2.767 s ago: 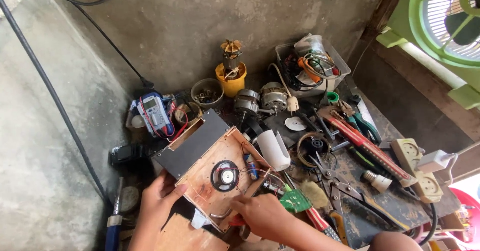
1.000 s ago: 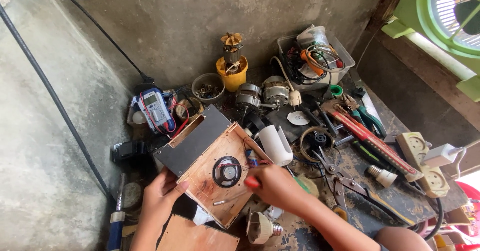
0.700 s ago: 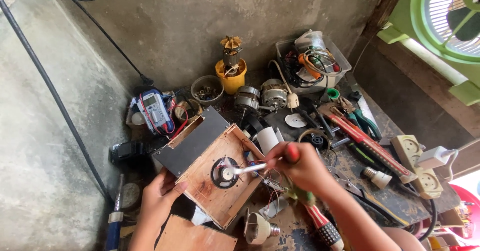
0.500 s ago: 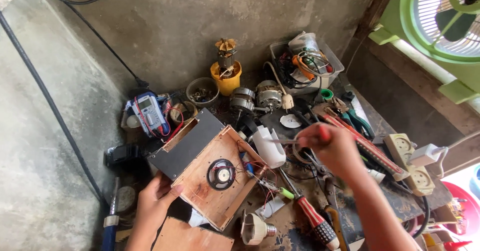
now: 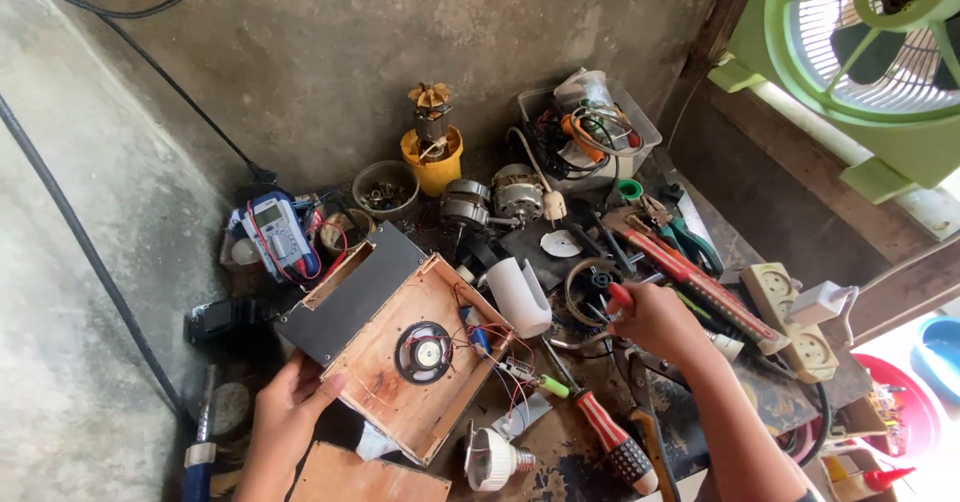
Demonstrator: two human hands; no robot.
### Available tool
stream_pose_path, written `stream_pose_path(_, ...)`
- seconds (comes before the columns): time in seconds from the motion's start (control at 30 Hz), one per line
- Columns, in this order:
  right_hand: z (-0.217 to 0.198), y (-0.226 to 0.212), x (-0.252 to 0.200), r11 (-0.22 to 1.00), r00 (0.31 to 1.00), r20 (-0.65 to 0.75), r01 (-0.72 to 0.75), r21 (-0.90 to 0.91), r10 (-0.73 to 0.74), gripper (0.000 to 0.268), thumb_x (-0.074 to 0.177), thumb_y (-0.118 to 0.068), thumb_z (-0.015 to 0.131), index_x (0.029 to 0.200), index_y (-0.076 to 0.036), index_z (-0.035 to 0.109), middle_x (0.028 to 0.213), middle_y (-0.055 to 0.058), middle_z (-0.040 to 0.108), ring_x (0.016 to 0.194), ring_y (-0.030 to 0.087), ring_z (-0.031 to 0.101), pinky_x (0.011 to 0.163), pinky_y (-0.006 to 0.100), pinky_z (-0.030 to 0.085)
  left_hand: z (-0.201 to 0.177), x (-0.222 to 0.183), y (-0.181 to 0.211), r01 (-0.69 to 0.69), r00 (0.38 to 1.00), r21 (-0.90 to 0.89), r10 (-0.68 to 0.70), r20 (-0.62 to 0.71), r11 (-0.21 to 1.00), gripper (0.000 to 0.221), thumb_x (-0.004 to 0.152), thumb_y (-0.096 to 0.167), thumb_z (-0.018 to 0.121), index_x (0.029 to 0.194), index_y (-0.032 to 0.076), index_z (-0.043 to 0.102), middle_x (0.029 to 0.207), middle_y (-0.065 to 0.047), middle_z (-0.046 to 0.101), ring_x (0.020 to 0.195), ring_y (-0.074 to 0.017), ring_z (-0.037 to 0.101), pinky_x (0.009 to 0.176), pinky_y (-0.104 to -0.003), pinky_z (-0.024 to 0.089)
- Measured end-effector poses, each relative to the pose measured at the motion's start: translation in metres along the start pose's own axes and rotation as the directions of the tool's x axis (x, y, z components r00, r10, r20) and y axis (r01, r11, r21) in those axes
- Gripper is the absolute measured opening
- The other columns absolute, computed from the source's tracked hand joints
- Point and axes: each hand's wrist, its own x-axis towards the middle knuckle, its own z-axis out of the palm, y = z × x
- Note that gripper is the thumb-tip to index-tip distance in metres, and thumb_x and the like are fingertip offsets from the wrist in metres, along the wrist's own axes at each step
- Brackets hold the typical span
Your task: Assembling an electronic device by securing a metal plate with a screwdriver and fitting the components into a wooden box.
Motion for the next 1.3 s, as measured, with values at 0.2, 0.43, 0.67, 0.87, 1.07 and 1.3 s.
stream_pose_path(0.2, 0.004, 0.002, 0.001, 0.998, 1.000, -0.006, 0.027, -0.054, -0.027, 0.027, 0.073, -0.018, 0.087, 0.096, -0.015, 0.074, 0.080, 0.000, 0.076, 0.072, 0.021, 0.071, 0.072, 0.033, 0.054, 0.002, -0.003, 0.007, 0.032, 0.999, -0.065, -0.032, 0.002, 0.997, 0.059, 0.085, -0.010, 0.068, 0.143, -0.007, 0.056, 0.127, -0.020, 0.071, 0.107, -0.0255, 0.066, 0.097, -0.035, 0.050)
stream_pose_path(0.43, -0.019, -0.017, -0.020, 0.988, 0.950, -0.287, 0.094, -0.122, -0.126, 0.012, 0.097, -0.020, 0.062, 0.095, -0.009, 0.065, 0.080, 0.012, 0.076, 0.067, 0.029, 0.072, 0.071, 0.041, 0.059, 0.003, -0.006, 0.014, 0.053, 0.999, 0.008, -0.053, -0.015, 0.999, 0.061, 0.084, -0.006, 0.070, 0.144, -0.005, 0.055, 0.125, -0.021, 0.072, 0.106, -0.0264, 0.069, 0.096, -0.036, 0.052)
stream_pose_path(0.67, -0.085, -0.086, -0.104, 0.909, 0.947, -0.286, -0.246, -0.337, 0.150, 0.056, 0.107, -0.061, 0.027, 0.106, -0.033, 0.076, 0.073, 0.006, 0.075, 0.068, 0.027, 0.071, 0.059, 0.037, 0.046, 0.000, -0.001, 0.004, 0.013, 1.000, 0.015, -0.013, -0.008, 1.000, 0.062, 0.082, -0.005, 0.072, 0.142, -0.006, 0.057, 0.121, -0.023, 0.074, 0.105, -0.0278, 0.070, 0.094, -0.036, 0.054)
stream_pose_path(0.87, -0.055, -0.095, -0.116, 0.807, 0.959, -0.196, 0.278, 0.521, -0.204, 0.017, 0.088, -0.014, 0.071, 0.089, -0.007, 0.087, 0.062, 0.010, 0.086, 0.051, 0.017, 0.082, 0.045, 0.026, 0.065, -0.001, 0.005, -0.004, -0.010, 1.000, -0.009, 0.010, 0.000, 1.000, 0.068, 0.081, -0.006, 0.073, 0.147, -0.003, 0.054, 0.123, -0.021, 0.074, 0.104, -0.0260, 0.070, 0.094, -0.035, 0.054)
stream_pose_path(1.07, 0.022, -0.141, -0.121, 0.317, 0.406, -0.188, 0.872, 0.374, -0.894, 0.026, 0.082, -0.005, 0.077, 0.109, -0.005, 0.075, 0.101, 0.009, 0.075, 0.081, 0.020, 0.075, 0.067, 0.031, 0.064, -0.004, 0.009, -0.013, -0.050, 0.998, -0.005, 0.050, 0.025, 0.999, 0.060, 0.083, 0.000, 0.075, 0.141, -0.004, 0.059, 0.117, -0.018, 0.076, 0.098, -0.0241, 0.071, 0.088, -0.034, 0.056)
stream_pose_path(1.3, 0.078, -0.119, -0.085, 0.260, 0.248, -0.260, 0.965, -0.012, -0.933, 0.028, 0.085, -0.003, 0.072, 0.113, -0.003, 0.073, 0.116, 0.009, 0.073, 0.074, 0.018, 0.070, 0.059, 0.029, 0.061, -0.010, 0.011, -0.019, -0.002, 1.000, -0.038, 0.003, 0.021, 0.999, 0.059, 0.084, -0.003, 0.073, 0.141, -0.004, 0.060, 0.119, -0.019, 0.076, 0.099, -0.0236, 0.070, 0.090, -0.033, 0.053)
